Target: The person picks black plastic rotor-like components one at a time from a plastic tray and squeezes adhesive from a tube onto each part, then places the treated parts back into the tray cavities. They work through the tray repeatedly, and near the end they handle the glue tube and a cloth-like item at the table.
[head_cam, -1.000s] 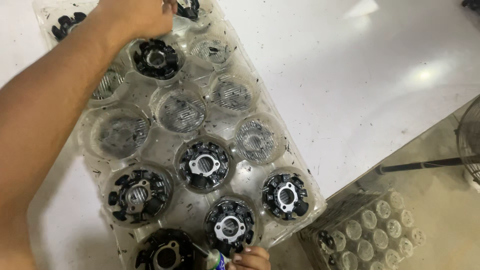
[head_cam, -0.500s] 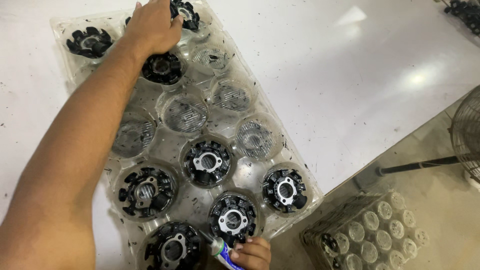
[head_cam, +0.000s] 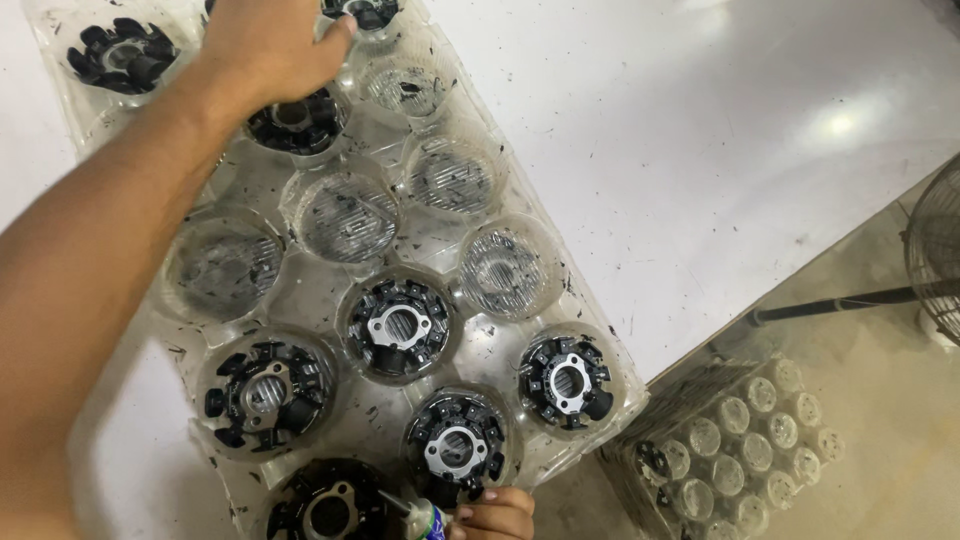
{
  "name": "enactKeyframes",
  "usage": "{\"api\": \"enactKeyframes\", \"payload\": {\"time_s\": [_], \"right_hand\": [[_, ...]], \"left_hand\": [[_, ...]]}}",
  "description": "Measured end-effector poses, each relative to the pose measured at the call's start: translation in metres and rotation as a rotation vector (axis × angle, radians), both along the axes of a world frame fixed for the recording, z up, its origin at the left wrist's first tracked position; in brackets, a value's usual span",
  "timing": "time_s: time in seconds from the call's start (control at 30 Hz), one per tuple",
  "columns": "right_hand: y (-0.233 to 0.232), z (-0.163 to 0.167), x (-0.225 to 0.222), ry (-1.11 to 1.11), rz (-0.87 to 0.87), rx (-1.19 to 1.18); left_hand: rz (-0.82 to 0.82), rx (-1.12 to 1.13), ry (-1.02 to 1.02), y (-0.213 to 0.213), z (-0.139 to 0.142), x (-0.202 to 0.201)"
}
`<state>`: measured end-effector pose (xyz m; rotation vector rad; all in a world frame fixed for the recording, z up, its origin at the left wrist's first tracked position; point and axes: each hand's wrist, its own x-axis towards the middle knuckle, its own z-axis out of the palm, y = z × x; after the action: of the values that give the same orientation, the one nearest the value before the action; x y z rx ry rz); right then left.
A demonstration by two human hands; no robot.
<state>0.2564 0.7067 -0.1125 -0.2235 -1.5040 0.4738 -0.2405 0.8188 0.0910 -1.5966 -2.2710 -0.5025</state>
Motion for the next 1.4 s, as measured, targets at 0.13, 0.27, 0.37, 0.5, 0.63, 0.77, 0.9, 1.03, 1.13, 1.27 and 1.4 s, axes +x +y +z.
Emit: {"api": "enactKeyframes", "payload": {"time_s": [0.13,0.27,0.37,0.5,0.63,0.77,0.9,1.03,1.13,1.27,1.4], "right_hand": [[0.008,0.017,0.006,-0.146,0.043,0.052],[0.008,0.046,0.005,-0.210,0.091,0.015],[0.010,0.069,-0.003,-0.186,0.167,0.068],[0.000,0.090,-0.020,-0.138,0.100,-0.029],[0.012,0.106,-0.014,-0.281,0.206,0.057],[0.011,0.108,-0.028,-0.200,0.145,0.076],[0.005,0.112,-0.036,-0.160,0.111,0.057],[0.004,0.113,-0.037,-0.156,0.110,0.014],[0.003,0.111,-0.039,-0.148,0.111,0.008],[0.002,0.113,-0.043,-0.107,0.132,-0.026],[-0.006,0.124,-0.036,-0.039,0.175,-0.054]], "left_hand": [[-0.069,-0.025,0.104,-0.056,0.019,0.021],[0.023,-0.126,0.170,-0.095,0.023,0.037],[0.058,-0.186,0.138,-0.109,0.017,0.047],[0.094,-0.265,0.123,-0.131,0.010,0.065],[0.121,-0.282,0.093,-0.153,0.008,0.081],[0.155,-0.301,0.013,-0.169,0.013,0.091],[0.136,-0.242,-0.043,-0.188,0.020,0.111],[0.091,-0.157,-0.187,-0.219,0.019,0.150],[0.095,-0.135,-0.255,-0.257,0.015,0.180],[0.223,-0.096,-0.342,-0.317,0.002,0.202],[0.401,-0.031,-0.271,-0.367,-0.019,0.194]]}}
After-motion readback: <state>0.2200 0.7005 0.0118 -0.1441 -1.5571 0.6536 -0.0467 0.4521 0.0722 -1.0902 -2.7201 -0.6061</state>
